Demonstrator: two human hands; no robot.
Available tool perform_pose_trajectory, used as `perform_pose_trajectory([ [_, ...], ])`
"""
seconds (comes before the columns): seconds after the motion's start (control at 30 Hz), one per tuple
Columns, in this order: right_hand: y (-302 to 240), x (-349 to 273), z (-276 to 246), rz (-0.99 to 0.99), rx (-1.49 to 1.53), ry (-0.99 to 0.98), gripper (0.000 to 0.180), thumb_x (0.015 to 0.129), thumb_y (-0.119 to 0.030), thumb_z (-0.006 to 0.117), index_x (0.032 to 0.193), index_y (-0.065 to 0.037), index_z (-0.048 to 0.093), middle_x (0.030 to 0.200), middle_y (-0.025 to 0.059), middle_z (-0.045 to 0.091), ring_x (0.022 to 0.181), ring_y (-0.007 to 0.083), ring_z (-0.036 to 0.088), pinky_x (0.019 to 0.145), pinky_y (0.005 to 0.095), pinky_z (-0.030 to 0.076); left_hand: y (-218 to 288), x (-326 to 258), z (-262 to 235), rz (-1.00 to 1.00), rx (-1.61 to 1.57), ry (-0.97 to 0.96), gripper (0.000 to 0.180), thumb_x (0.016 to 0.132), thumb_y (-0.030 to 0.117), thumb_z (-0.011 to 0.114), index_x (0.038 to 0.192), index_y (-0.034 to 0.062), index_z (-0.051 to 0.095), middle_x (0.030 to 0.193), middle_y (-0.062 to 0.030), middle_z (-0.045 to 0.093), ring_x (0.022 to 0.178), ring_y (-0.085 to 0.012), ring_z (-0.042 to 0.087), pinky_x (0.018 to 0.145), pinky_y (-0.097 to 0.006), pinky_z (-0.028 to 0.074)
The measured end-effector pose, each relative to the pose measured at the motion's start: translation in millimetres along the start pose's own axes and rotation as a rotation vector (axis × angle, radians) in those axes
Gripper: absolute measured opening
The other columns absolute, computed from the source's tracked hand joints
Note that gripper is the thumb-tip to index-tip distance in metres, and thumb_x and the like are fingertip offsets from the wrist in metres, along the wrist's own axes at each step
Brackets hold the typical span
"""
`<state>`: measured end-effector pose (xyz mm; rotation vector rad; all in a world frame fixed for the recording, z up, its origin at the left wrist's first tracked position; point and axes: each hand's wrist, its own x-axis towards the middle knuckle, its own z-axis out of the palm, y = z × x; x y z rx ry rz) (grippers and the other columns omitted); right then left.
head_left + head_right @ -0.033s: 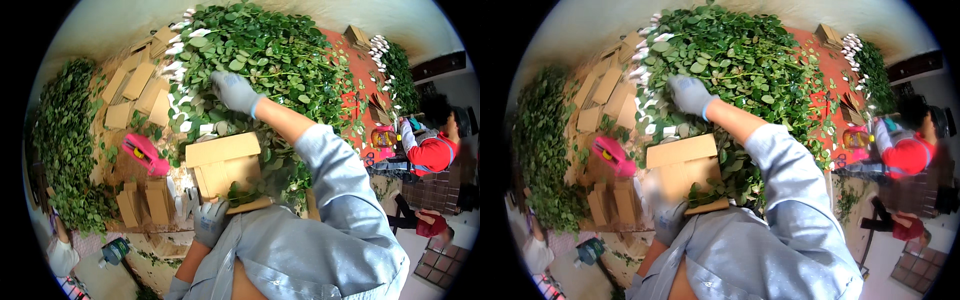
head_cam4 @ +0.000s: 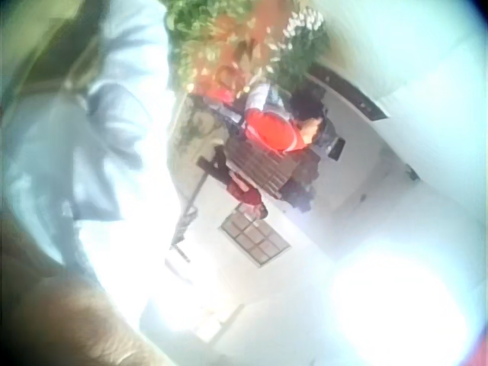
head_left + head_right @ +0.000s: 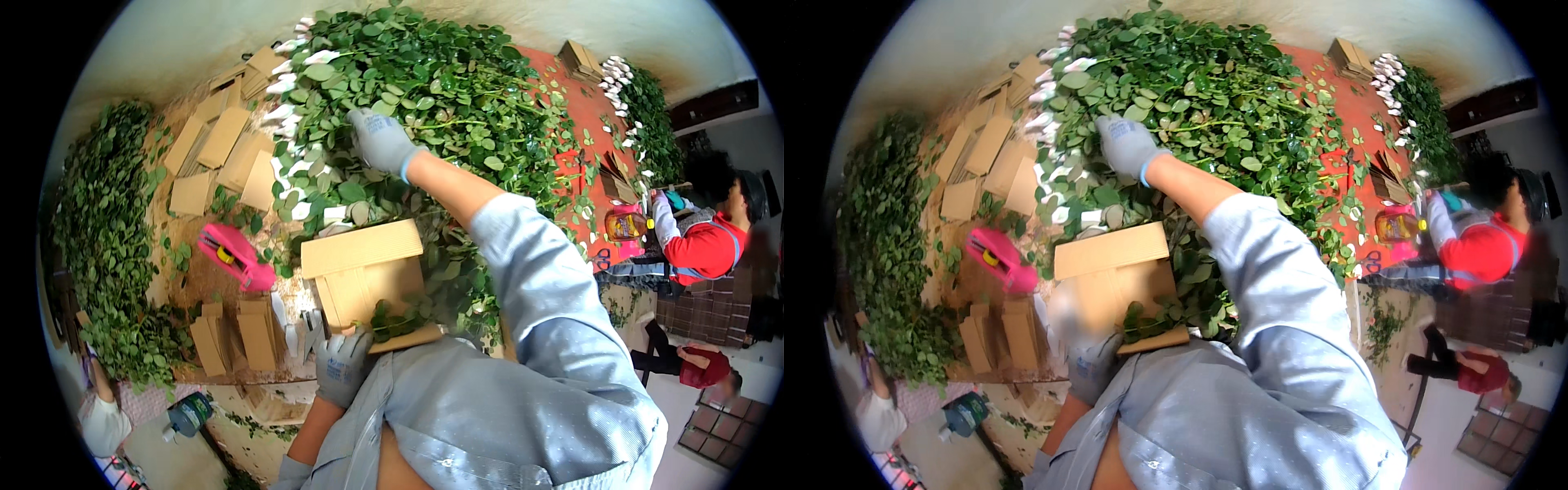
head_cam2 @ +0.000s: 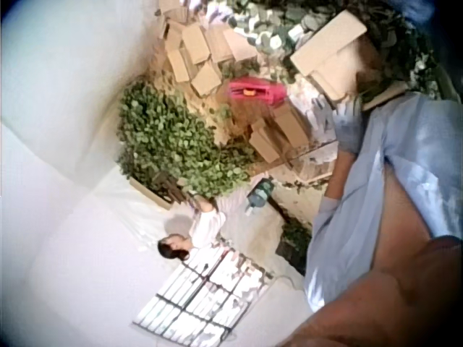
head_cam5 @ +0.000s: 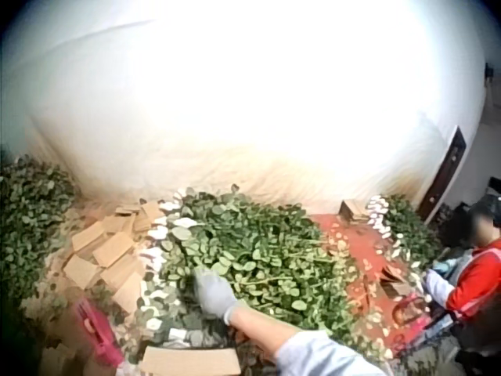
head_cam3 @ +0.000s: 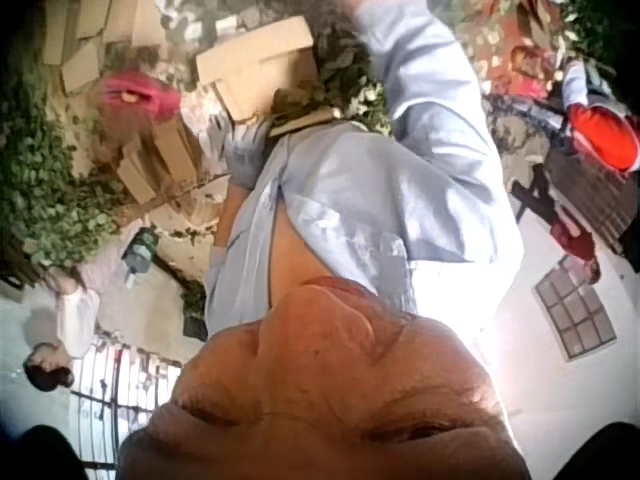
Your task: The person places rose stems onto a cardboard sheet, covers them with a piece of paper, and folds the cardboard sides inward to secure the flowers for shipping.
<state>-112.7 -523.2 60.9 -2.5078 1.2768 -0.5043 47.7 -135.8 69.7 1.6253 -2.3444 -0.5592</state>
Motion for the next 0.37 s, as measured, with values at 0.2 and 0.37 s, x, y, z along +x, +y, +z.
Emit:
perform_pose_trajectory([
  [0.2,48,19,54,0.221,-0.446,-0.263,0.033,0.095,-0.019,0.059,0.125,-0.007,0.061,0.125,0.0151,0.067,0.114,0.0319,0.067,0.090,0.0496,0.053,-1,-6,4,0.000,0.008,0.084,0.041,0.081,0.018,0.071,0.122,0.0161,0.069,0.124,0.0019,0.068,0.094,-0.0221,0.062,0.080,-0.040,0.047],
  [0.37,43,25,52,0.133,-0.607,-0.311,0.034,0.094,-0.022,0.061,0.125,-0.009,0.062,0.118,0.0122,0.070,0.114,0.0290,0.068,0.084,0.0468,0.052,3,-6,-1,-0.020,0.024,0.090,0.043,0.081,0.018,0.071,0.124,0.0172,0.069,0.127,0.0018,0.067,0.097,-0.0223,0.062,0.083,-0.041,0.047],
])
